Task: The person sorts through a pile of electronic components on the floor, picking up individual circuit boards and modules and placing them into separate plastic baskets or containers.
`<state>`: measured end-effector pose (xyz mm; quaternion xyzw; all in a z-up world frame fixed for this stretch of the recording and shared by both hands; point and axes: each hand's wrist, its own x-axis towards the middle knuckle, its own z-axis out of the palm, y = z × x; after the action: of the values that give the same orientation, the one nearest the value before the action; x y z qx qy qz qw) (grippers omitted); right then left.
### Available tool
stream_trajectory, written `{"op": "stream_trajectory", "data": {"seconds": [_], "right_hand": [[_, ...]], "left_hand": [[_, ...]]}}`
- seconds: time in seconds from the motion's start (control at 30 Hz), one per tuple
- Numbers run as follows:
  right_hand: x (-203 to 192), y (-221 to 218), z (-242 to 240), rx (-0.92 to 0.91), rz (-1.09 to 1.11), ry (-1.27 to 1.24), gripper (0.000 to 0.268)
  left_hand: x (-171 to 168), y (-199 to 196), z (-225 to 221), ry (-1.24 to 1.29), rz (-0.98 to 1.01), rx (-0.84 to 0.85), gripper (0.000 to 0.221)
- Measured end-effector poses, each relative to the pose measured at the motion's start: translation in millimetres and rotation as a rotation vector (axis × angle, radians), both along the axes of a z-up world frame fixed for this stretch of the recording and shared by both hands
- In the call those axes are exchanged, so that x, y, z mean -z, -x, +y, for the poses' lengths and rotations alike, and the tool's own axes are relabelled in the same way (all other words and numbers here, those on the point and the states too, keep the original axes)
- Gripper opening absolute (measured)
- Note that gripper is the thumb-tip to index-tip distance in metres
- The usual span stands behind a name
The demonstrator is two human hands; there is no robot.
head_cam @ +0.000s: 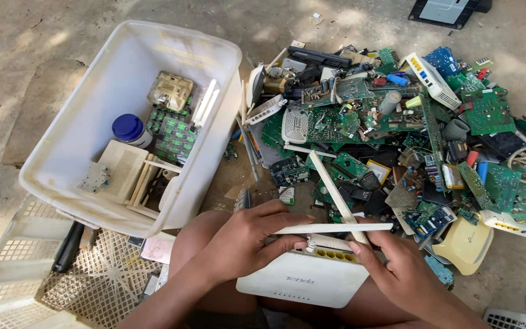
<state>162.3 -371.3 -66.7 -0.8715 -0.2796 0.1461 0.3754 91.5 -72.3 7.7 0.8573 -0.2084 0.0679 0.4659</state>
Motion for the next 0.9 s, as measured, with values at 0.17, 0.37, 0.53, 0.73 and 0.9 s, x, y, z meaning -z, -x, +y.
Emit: {"op": "stream_trajectory", "data": {"seconds": [0.17, 0.37, 0.53, 0.73, 0.9], "right_hand": [[-9, -23, -3, -0.092, 0.027, 0.009, 0.046], [-20, -35, 22, -0.297, 0.030, -0.010, 0.055], [-24, -42, 40, -0.360, -0.051, -0.017, 0.050], [-28, -56, 63, -0.401, 0.030, 0.083, 0.050], [-44, -74, 84, -0.440, 0.156, 0.271, 0.058]], "left_hand": [[16, -24, -11, -0.046, 0.038, -0.063, 0.032], [25, -26, 2, 0.047, 0.071, -0.189, 0.027], [27, -27, 22, 0.030, 0.073, -0.388, 0.069], [31, -28, 46, 0.090, -0.107, -0.319, 0.045], [39, -29, 59, 0.231, -0.118, -0.340, 0.029]]}}
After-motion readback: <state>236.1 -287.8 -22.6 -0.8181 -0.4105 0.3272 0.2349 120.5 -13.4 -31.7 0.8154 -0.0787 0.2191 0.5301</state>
